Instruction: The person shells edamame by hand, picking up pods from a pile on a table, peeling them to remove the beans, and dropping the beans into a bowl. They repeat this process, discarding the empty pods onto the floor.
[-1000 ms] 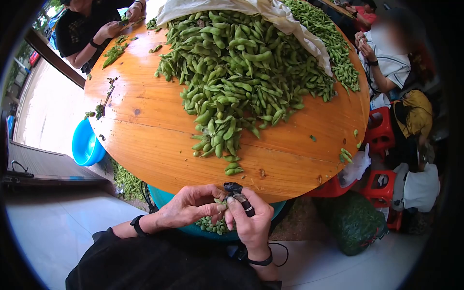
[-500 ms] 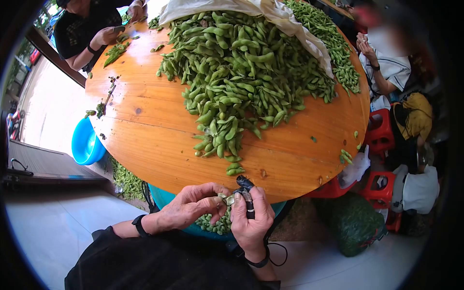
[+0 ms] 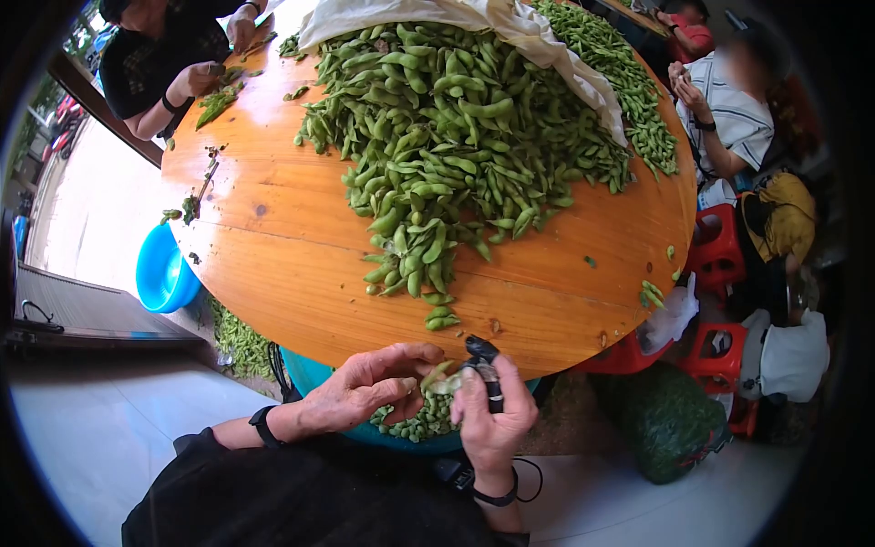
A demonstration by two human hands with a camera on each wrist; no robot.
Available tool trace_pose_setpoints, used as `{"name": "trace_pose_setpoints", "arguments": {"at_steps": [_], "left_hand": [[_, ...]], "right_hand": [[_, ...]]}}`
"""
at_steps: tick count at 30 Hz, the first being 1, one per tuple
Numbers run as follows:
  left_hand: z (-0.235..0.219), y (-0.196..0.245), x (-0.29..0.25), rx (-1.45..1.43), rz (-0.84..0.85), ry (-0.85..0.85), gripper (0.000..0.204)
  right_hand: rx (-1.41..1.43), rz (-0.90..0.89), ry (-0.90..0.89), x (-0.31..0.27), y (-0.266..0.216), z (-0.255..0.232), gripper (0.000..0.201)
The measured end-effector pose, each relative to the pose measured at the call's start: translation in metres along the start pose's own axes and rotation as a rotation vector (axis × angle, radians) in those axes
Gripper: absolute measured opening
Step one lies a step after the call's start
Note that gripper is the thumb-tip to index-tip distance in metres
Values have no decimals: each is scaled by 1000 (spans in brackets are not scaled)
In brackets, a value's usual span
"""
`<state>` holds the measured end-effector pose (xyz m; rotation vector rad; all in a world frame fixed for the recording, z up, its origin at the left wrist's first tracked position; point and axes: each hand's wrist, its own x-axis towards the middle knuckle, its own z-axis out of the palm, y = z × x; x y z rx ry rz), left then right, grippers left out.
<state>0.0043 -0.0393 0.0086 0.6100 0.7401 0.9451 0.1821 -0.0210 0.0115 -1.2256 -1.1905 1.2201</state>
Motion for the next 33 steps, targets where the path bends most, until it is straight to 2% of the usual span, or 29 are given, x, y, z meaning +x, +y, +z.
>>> {"name": "trace_pose_setpoints", "arguments": {"at_steps": [2, 4, 5, 6, 8, 9, 10, 11, 12, 14, 15, 16, 18, 20, 22, 23, 24, 25, 28, 29, 30, 31, 32, 33], "left_hand": [[-2, -1, -2, -66, 21, 40, 33], [-19, 0, -6, 206, -7, -233, 28], [-26, 11, -8, 506, -7, -404, 26], [-28, 13, -11, 658, 158, -508, 23], [-36, 10, -10, 825, 315, -663, 23], [-34, 16, -12, 830, 317, -658, 23], [-30, 27, -14, 909, 374, -377, 23], [-28, 36, -14, 976, 428, -93, 24], [-32, 38, -7, 1122, 571, 114, 21], [-40, 44, 9, 1195, 604, 457, 22], [-44, 44, 16, 1263, 637, 545, 21], [-48, 43, 22, 1331, 668, 633, 20], [-55, 40, 36, 1412, 703, 630, 19], [-59, 38, 40, 1489, 737, 623, 18], [-62, 38, 41, 1423, 662, 619, 16], [-62, 40, 39, 1424, 663, 610, 16], [-62, 42, 34, 1407, 663, 686, 16], [-60, 44, 30, 1389, 662, 760, 16], [-49, 44, 15, 1340, 669, 777, 17], [-44, 46, 8, 1253, 684, 648, 15], [-37, 44, 4, 1251, 681, 639, 15], [-30, 40, 0, 875, 494, 511, 14], [-23, 37, -2, 502, 308, 376, 12], [-18, 34, -2, 396, 301, 300, 9]], "right_hand": [[60, 104, 64, -1, -4, -19, 24], [3, 148, 115, -6, -13, -54, 25], [-82, 143, 107, -11, -15, -82, 23], [-167, 137, 99, -15, -18, -111, 20], [-549, 241, -9, -20, -36, -155, 8], [-725, 281, 72, -25, -31, -175, 6], [-899, 321, 155, -26, -29, -183, 4], [-1025, 458, 249, -25, -29, -193, 8], [-1021, 451, 247, -25, -20, -204, 8], [-1139, 102, 396, -30, 7, -225, 12], [-1171, -14, 402, -27, 6, -216, 14], [-1167, -17, 399, -22, 4, -203, 14], [-994, -35, 379, -13, 0, -183, 15], [-965, -236, 240, -4, 7, -169, 14], [-837, -260, 107, 2, -2, -140, 16], [-714, -172, 61, 2, -3, -124, 18], [-590, -84, 16, 2, -6, -108, 21], [-578, -102, -78, 4, -10, -88, 19], [-468, -164, -330, 11, -13, -37, 21], [-384, -88, -361, 12, -13, -23, 23], [-301, -13, -392, 12, -13, -12, 24], [-164, 60, -394, 11, -9, -4, 28], [-169, 61, -388, 13, -11, 2, 28], [33, 212, -371, 15, -13, 6, 29]]}}
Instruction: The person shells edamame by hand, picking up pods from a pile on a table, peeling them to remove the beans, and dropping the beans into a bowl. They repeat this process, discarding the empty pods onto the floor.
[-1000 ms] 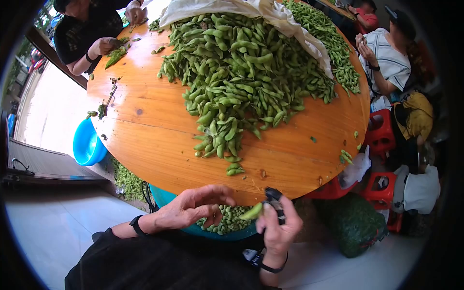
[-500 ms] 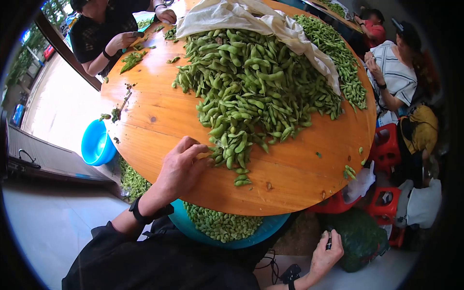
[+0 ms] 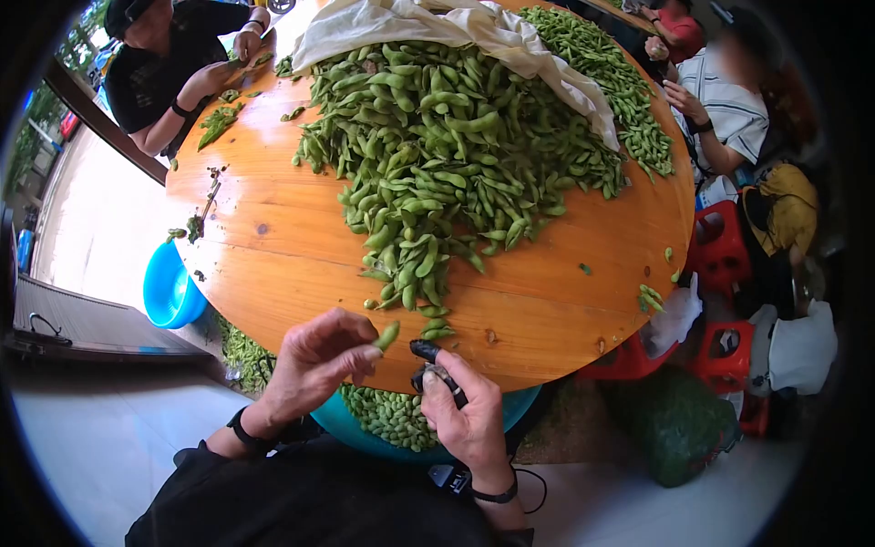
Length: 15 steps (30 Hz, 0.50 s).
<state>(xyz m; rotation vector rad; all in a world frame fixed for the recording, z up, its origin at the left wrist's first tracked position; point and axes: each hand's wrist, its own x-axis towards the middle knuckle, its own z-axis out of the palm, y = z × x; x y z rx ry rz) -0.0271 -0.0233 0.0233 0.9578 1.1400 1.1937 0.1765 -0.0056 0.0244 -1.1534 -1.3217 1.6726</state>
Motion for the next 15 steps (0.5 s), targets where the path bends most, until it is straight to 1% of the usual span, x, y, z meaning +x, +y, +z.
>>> {"name": "trace_pose_setpoints", "arguments": {"at_steps": [1, 2, 3, 4, 5, 6, 7, 9, 10, 12, 13, 15], "left_hand": [[4, -7, -1, -59, -30, -23, 9], [5, -11, -2, -76, -39, -49, 10], [7, -14, -3, -94, -49, -75, 10], [9, -15, -3, -99, -51, -79, 10], [12, -15, -4, -13, 0, -86, 9], [14, -15, -5, 73, 52, -92, 8], [16, -18, -6, 72, 51, -93, 8], [18, -23, -6, 128, 151, -61, 5], [17, -23, -6, 129, 151, -61, 5], [14, -24, -6, 41, 116, -86, 5], [11, -24, -6, 42, 116, -86, 5], [6, -23, -3, -239, -140, -180, 6]], "right_hand": [[228, 109, -2, 2, -2, 1, 31], [267, 101, -12, 3, 1, 0, 34], [264, 103, -6, 3, 2, -1, 34], [305, 105, -38, 2, 3, -3, 34], [348, 107, -71, 1, 4, -5, 34], [346, 110, -67, 1, 4, -5, 34], [339, 108, -72, 1, 4, -5, 33], [333, 105, -77, 1, 5, -6, 33], [312, 93, -91, 2, 6, -7, 32], [293, 81, -106, 2, 9, -10, 31], [291, 54, -126, 3, 11, -11, 31], [291, 27, -147, 2, 13, -13, 31]]}}
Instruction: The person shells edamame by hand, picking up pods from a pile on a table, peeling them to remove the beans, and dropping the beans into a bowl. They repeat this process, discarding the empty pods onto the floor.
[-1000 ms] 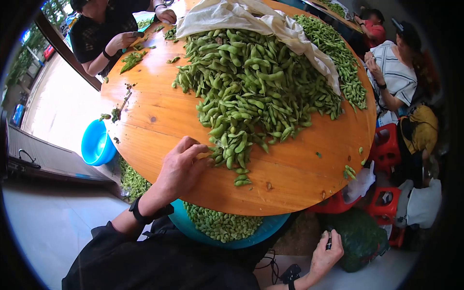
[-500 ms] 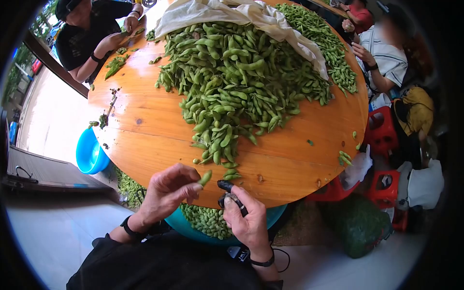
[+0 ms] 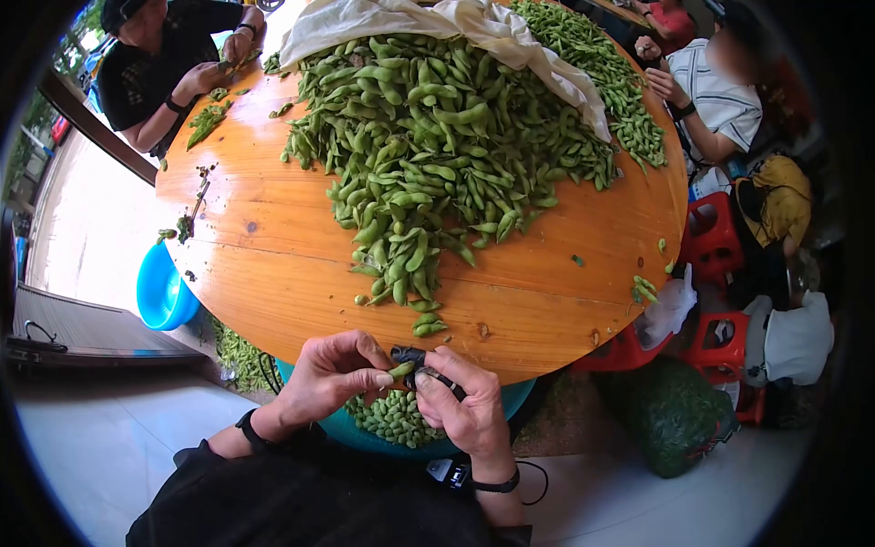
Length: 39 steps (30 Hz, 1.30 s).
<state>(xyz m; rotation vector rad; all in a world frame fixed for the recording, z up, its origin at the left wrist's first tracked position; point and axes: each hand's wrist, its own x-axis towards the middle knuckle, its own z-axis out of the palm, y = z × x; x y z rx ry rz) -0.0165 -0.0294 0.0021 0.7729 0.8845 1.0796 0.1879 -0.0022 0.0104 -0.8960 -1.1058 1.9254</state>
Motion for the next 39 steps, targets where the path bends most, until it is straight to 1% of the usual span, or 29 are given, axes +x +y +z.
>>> {"name": "trace_pose_setpoints", "arguments": {"at_steps": [1, 2, 3, 4, 5, 9, 11, 12, 14, 15, 16, 18, 19, 21, 22, 24, 25, 27, 28, 31, 32, 33, 34, 36, 39], "left_hand": [[-2, -3, 2, -104, -24, -51, 7], [-4, -3, 3, -103, -26, -51, 7], [-5, -3, 3, -249, -117, -122, 6], [-5, -3, 4, -394, -208, -192, 6], [-3, -6, 3, -516, -245, -219, 6], [3, -6, 4, -536, -253, -227, 6], [14, -2, 2, -237, -105, -101, 9], [16, -5, 2, -238, -105, -101, 9], [19, -9, 0, 21, -27, 24, 12], [15, -9, -1, 198, -44, 46, 14], [15, -9, -1, 198, -44, 50, 14], [16, -9, 1, 497, 215, 68, 16], [16, -6, 1, 495, 216, 69, 16], [14, 2, 2, 622, 158, 32, 16], [12, 4, 3, 620, 160, 34, 16], [6, 5, 4, 449, -86, -103, 24], [6, 3, 5, 448, -86, -98, 24], [6, 0, 6, 62, -146, -145, 28], [7, 0, 7, 61, -145, -143, 28], [11, 2, 6, 30, -173, -176, 27], [14, 1, 6, -78, -187, -122, 24], [16, 1, 5, -186, -200, -68, 22], [16, 0, 6, -187, -199, -66, 22], [15, -3, 7, -82, -199, -74, 24], [16, 3, 6, -105, -204, -96, 25]], "right_hand": [[67, -17, -14, -1, 1, -1, 30], [134, -34, -28, -2, 1, -1, 30], [135, -34, -27, -3, 3, -4, 30], [249, 1, -70, -3, 6, -8, 29], [363, 36, -112, -3, 7, -10, 27], [402, 53, -72, -4, 3, -6, 24], [0, 6, 76, -3, -4, 2, 18], [-1, 6, 77, -2, -2, 4, 18], [-586, -272, 177, -3, 4, 9, 15], [-614, -275, 213, -4, 3, 14, 16], [-613, -274, 210, -5, 2, 15, 16], [-592, -280, 237, -6, 2, 16, 15], [-594, -280, 236, -7, 2, 16, 15], [-485, -216, 265, -8, 1, 15, 16], [-487, -216, 262, -7, 4, 14, 16], [-704, -315, 255, -6, 10, 11, 17], [-704, -314, 250, -4, 10, 14, 17], [-995, -573, 331, -2, 11, 25, 19], [-996, -573, 328, -2, 11, 29, 19], [-1136, -614, 379, -5, 15, 38, 19], [-1137, -612, 376, -5, 18, 39, 19], [-1165, -653, 388, -5, 22, 40, 19], [-1194, -694, 400, -5, 24, 41, 19], [-1195, -675, 390, -4, 22, 40, 19], [-992, -570, 392, -3, 17, 33, 17]]}}
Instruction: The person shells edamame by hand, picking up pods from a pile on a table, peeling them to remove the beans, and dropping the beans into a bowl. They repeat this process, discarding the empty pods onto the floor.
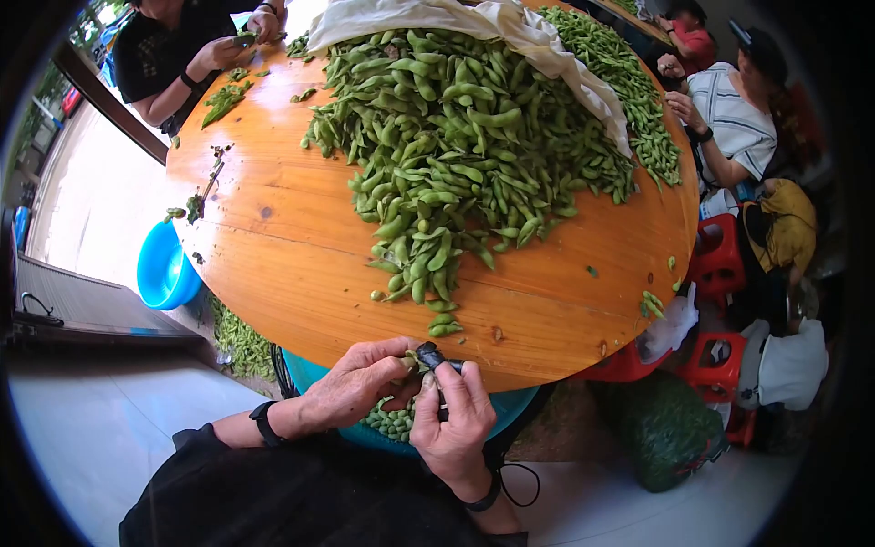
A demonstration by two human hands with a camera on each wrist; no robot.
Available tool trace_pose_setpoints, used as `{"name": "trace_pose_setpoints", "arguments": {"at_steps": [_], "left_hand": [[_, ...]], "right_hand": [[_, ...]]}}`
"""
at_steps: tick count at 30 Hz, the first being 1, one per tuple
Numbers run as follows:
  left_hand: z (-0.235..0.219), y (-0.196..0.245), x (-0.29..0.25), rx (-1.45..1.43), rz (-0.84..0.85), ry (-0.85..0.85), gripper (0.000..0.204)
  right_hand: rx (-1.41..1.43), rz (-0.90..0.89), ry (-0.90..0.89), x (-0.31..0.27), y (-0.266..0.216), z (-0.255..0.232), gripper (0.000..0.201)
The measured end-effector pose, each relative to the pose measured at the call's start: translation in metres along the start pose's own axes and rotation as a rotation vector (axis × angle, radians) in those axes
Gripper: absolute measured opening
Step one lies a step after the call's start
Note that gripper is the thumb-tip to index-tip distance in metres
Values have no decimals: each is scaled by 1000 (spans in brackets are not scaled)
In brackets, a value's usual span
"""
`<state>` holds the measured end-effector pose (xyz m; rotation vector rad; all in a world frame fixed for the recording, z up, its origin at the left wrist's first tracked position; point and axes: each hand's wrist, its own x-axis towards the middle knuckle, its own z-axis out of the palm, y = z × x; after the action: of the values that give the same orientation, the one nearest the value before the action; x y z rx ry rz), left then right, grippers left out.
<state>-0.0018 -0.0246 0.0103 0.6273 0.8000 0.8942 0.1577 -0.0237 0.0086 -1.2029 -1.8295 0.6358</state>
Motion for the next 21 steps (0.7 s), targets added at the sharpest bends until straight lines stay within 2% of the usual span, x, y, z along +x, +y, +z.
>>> {"name": "trace_pose_setpoints", "arguments": {"at_steps": [7, 9, 10, 11, 12, 13, 15, 16, 17, 18, 19, 20, 21], "left_hand": [[2, -12, 2, -147, 33, 105, 34], [-1, -12, 0, -146, 30, 24, 34], [0, -8, -3, -59, 26, -25, 34], [0, -4, -7, 28, 24, -72, 34], [-5, -12, -8, 137, 32, -167, 30], [-9, -13, -9, 140, 36, -164, 30], [-16, -11, -14, 823, 443, -446, 29], [-10, 11, -18, 874, 296, -372, 22], [-12, 17, -15, 877, 298, -368, 22], [-14, 22, -13, 1017, 413, -105, 22], [-15, 26, -10, 1143, 525, 166, 22], [-19, 29, -4, 1145, 527, 168, 22], [-26, 30, 5, 1195, 606, 331, 23]], "right_hand": [[7, -89, 49, 1, 7, 2, 15], [99, 26, -18, -3, 13, -5, 16], [156, 127, 8, -7, 16, -12, 13], [238, 99, 29, -10, 24, -22, 23], [339, 228, 120, -14, 26, -39, 14], [298, 262, 86, -16, 31, -67, 15], [114, 342, -3, -27, 36, -124, 16], [-252, 233, -336, -24, 43, -164, 20], [-287, 361, -411, -29, 40, -183, 24], [-381, 266, -347, -41, 50, -194, 27], [-457, 397, -220, -51, 48, -198, 29], [-467, 441, -192, -56, 52, -202, 30], [-477, 486, -162, -59, 57, -207, 30]]}}
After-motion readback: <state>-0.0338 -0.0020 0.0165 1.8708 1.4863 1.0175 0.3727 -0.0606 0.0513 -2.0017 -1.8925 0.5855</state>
